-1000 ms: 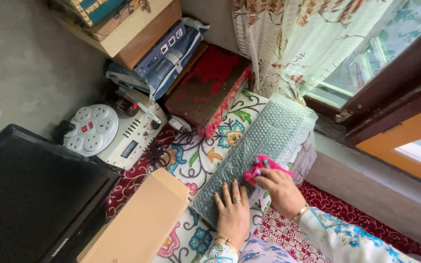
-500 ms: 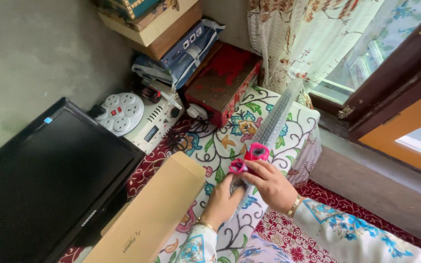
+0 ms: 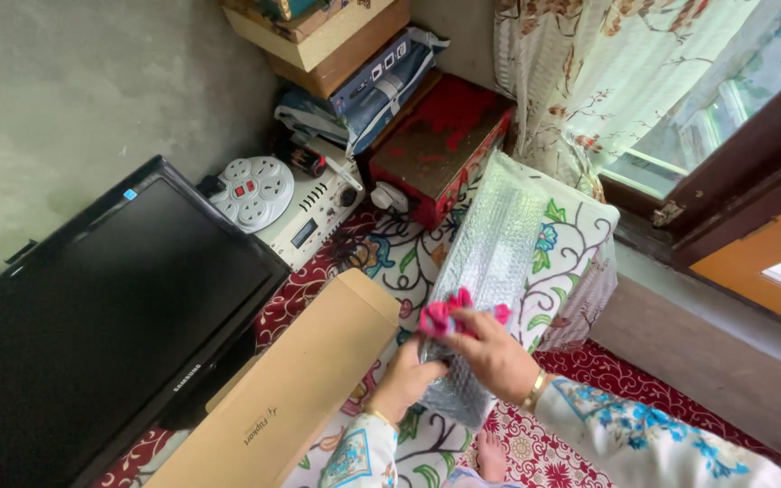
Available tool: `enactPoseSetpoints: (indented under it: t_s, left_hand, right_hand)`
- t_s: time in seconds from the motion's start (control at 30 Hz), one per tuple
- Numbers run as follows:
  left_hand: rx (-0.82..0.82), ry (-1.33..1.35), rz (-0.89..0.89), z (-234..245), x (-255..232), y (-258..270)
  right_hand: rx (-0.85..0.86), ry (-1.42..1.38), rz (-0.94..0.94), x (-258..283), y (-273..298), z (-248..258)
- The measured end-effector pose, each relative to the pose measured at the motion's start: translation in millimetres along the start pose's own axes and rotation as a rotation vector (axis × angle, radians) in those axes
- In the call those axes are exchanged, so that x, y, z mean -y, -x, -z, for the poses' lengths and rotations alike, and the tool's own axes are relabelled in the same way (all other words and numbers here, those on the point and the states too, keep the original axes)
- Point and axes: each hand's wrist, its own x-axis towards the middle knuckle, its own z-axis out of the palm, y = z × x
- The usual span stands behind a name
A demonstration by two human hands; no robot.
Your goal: The person wipes a cardboard box, a sheet of bubble wrap, and a black perforated plastic tray using a pink cloth. The person also briefly handles a pen holder and several pens before returning to wipe the tray.
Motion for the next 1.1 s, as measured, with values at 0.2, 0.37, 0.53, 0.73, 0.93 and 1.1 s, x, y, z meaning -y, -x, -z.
enactPoseSetpoints:
  t_s: [0.2,0.37,0.53,0.73,0.93,1.1]
  left_hand:
    - [0.057,0.325,0.117,11.1,10.9,16.4]
    - [-0.272,-0.098,0.086,17.4,77.5,-2.2]
    - [-0.465,-0.297,-0.024,9.8,55.0,1.1]
    - [-0.598,-0.543,-0.233,-8.0,35.9,16.8]
    - [-0.667,-0.820,-0.257,-39.5,-4.7,27.1]
    - [-0.437,-0.993,-0.372,-57.8,-25.9,14.9]
  right_hand:
    - [-0.061,0.219,-0.292,-124.4,19.0,-15.0]
    - [0.014,0.183,-0.375,-111.7,15.2,-25.0]
    - [0.344,0.008,0.233,-21.5,40.4,-24.9]
    - [0.336,0.193,0.161,-128.1,40.9,-6.6]
    - [0.077,0.318,-0.362,-125.1,12.5,-6.5]
    - [0.497,0.188,0.414,-67.0,20.6,-16.7]
